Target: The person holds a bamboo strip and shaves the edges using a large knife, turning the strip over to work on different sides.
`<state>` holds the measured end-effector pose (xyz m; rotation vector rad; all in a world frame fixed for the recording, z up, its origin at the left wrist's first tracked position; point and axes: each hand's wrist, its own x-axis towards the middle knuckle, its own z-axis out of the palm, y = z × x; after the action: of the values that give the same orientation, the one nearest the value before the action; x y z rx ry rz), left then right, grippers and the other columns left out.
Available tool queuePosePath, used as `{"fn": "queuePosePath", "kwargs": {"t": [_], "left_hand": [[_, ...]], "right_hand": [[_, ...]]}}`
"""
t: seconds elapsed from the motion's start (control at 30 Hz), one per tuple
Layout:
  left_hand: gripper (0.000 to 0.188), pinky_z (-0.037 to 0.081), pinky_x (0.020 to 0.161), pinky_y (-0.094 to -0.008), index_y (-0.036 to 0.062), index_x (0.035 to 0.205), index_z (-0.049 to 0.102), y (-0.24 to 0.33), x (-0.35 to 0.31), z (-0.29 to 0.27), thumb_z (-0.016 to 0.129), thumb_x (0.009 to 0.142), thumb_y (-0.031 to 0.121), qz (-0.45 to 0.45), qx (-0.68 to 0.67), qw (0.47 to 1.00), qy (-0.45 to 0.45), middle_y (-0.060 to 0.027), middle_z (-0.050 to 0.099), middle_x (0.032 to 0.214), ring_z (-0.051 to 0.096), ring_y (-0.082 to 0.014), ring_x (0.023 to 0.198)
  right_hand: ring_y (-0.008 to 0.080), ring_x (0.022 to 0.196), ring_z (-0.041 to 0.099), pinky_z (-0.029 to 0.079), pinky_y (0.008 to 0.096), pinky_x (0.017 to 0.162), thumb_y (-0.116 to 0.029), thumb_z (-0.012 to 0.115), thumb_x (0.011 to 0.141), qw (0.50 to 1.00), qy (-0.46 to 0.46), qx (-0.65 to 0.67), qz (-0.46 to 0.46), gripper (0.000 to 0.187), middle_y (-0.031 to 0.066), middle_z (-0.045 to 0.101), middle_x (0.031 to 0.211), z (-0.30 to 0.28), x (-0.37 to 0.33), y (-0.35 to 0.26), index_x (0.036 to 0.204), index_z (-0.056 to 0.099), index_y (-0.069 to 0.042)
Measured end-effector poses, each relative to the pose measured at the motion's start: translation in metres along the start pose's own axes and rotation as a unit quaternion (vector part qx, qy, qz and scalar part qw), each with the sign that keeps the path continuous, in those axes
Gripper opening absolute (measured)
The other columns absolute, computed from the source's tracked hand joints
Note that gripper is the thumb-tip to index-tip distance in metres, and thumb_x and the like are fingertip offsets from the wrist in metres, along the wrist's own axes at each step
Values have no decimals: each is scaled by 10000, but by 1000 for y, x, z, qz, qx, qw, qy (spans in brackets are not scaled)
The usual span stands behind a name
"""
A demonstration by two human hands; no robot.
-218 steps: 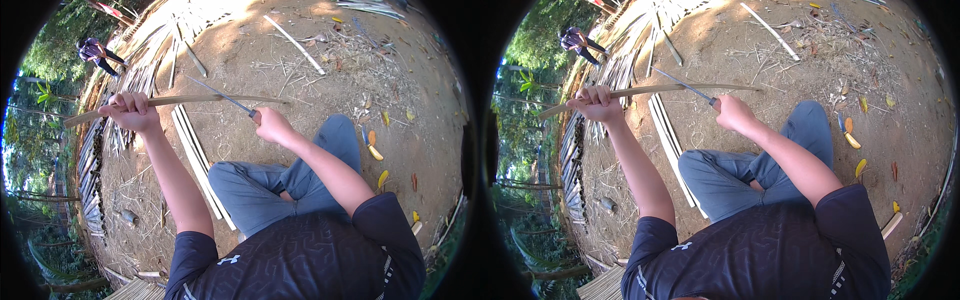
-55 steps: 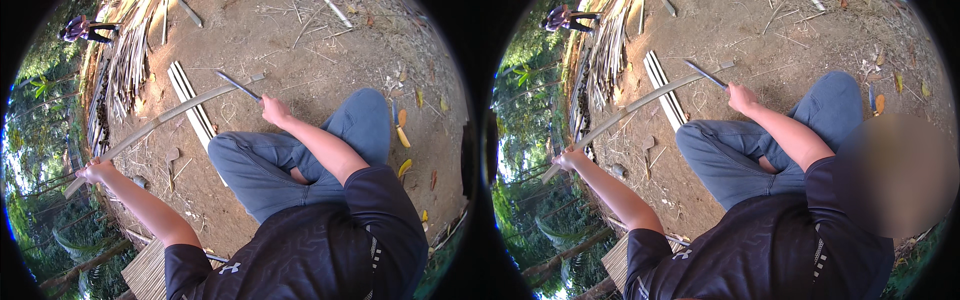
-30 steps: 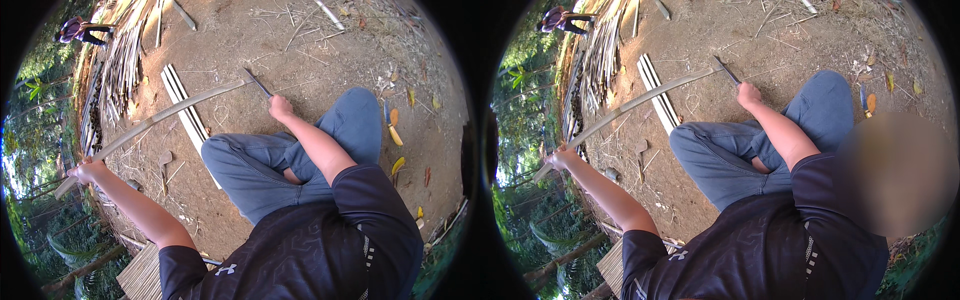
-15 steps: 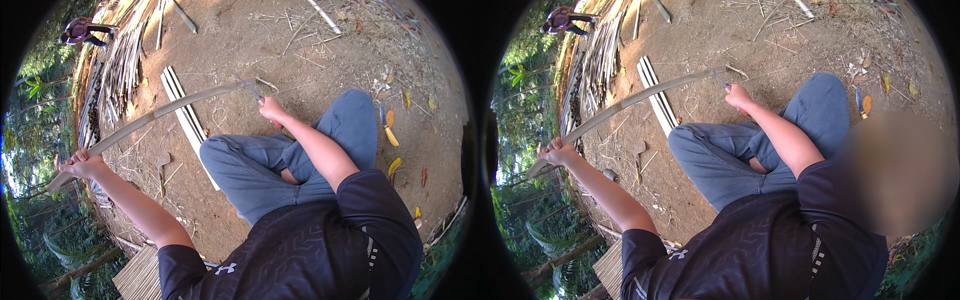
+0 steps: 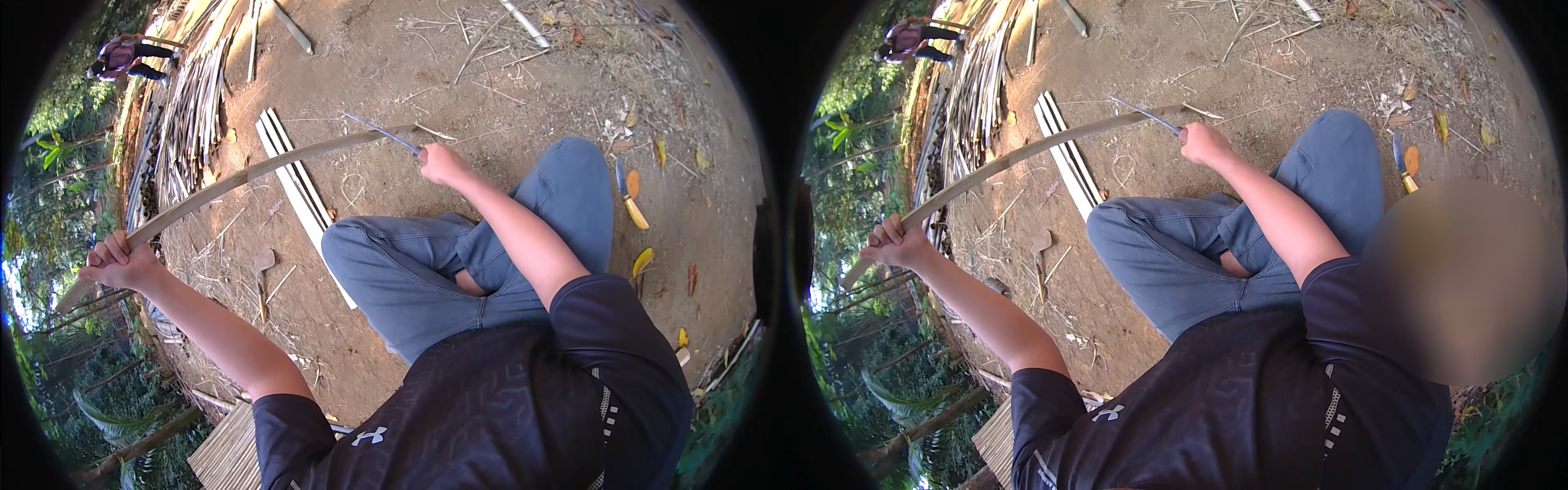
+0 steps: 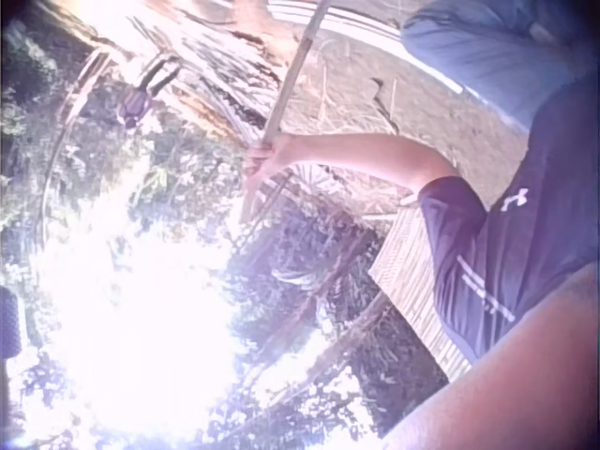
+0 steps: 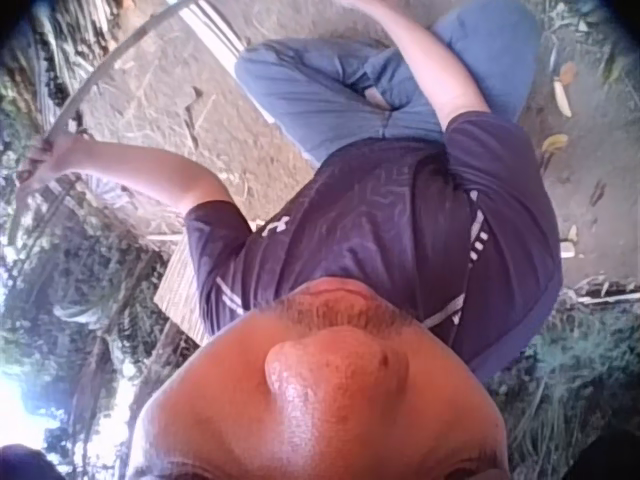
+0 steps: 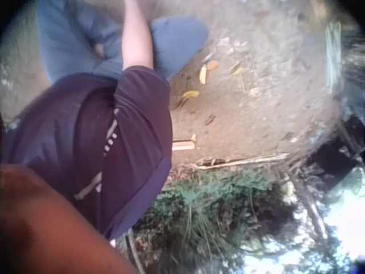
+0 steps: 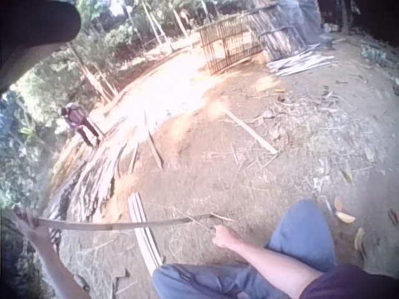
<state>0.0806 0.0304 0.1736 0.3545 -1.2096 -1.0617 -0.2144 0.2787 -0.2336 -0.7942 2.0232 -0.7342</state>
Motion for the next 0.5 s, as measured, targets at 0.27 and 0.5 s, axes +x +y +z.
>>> {"fn": "queuePosePath", "kwargs": {"t": [0.27, 0.5], "left_hand": [[559, 193, 397, -241, 172, 700, 418, -2, 5, 2, 308, 1017, 620, -7, 9, 1000, 10, 61, 271, 510, 203, -82, 393], [557, 191, 399, -243, 171, 700, 417, 0, 6, 2, 317, 1019, 615, -11, 4, 1000, -16, 60, 270, 511, 201, -81, 395]], "right_hand": [[381, 957, 683, 523, 486, 812, -162, 588, 869, 999, 30, 12, -33, 234, 210, 706, 992, 11, -5, -2, 1068, 668, -65], [381, 968, 684, 526, 485, 827, -178, 584, 896, 999, 11, 37, 3, 241, 212, 706, 1005, 13, 6, 13, 1083, 658, -45]]}}
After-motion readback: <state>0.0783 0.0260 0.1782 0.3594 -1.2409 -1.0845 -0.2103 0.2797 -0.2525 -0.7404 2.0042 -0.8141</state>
